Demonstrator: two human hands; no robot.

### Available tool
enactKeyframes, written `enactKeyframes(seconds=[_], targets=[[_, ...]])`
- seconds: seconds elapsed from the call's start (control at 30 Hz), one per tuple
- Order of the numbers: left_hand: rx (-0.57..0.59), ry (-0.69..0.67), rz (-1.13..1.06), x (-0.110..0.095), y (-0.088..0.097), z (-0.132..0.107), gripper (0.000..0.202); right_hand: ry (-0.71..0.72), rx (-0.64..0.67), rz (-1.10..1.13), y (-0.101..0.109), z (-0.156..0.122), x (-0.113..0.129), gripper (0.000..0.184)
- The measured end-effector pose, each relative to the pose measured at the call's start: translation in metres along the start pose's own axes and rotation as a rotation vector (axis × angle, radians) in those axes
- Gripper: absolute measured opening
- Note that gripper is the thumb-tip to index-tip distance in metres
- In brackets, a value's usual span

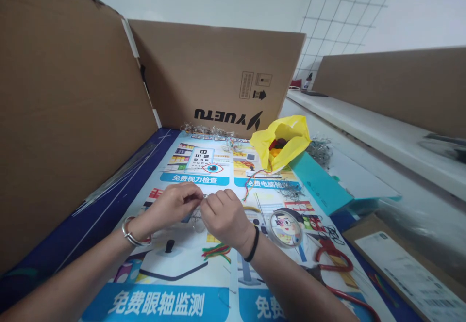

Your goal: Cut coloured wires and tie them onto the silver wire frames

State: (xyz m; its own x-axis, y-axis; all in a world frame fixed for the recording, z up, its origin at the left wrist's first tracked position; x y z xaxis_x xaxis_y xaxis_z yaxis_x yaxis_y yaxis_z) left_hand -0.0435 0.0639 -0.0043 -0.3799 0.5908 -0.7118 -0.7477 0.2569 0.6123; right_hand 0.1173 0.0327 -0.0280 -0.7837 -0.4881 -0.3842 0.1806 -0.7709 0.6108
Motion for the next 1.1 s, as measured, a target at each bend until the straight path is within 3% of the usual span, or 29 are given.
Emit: enactKeyframes(seconds=[0.23, 0.33, 0.7, 1.1], targets=[[0.098, 0.104, -0.303, 0.018, 0.007, 0.004, 0.008, -0.359, -0.064, 0.436, -0.012, -0.006, -0.008, 0.012], [0.102, 0.113, -0.386, 0.025, 0.008, 0.004, 0.006, -0.435, -0.027, 0.570, -0.018, -0.008, -0.010, 0.013], [0.134, 0.174, -0.404, 0.023, 0.006, 0.004, 0.005, -0.366, -0.053, 0.566, -0.015, -0.003, -0.005, 0.008], [0.183, 0.379, -0.752, 0.013, 0.008, 0.004, 0.016, -0.353, -0.061, 0.528, -0.012, 0.000, 0.001, 0.011]])
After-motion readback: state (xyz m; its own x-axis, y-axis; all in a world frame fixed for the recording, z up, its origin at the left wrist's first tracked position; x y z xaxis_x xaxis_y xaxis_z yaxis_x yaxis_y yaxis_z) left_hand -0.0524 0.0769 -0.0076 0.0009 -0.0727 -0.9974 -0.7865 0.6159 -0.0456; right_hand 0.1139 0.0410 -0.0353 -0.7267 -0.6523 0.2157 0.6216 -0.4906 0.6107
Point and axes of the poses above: each hand's wrist, its own z-axis towards the middle knuckle, its own y-axis out of the back of the hand, x = y × z, the point moved 1 cm from there along z, towards the middle knuckle, and after that the axes turned 11 degrees about -z, right-handed, at the moved point
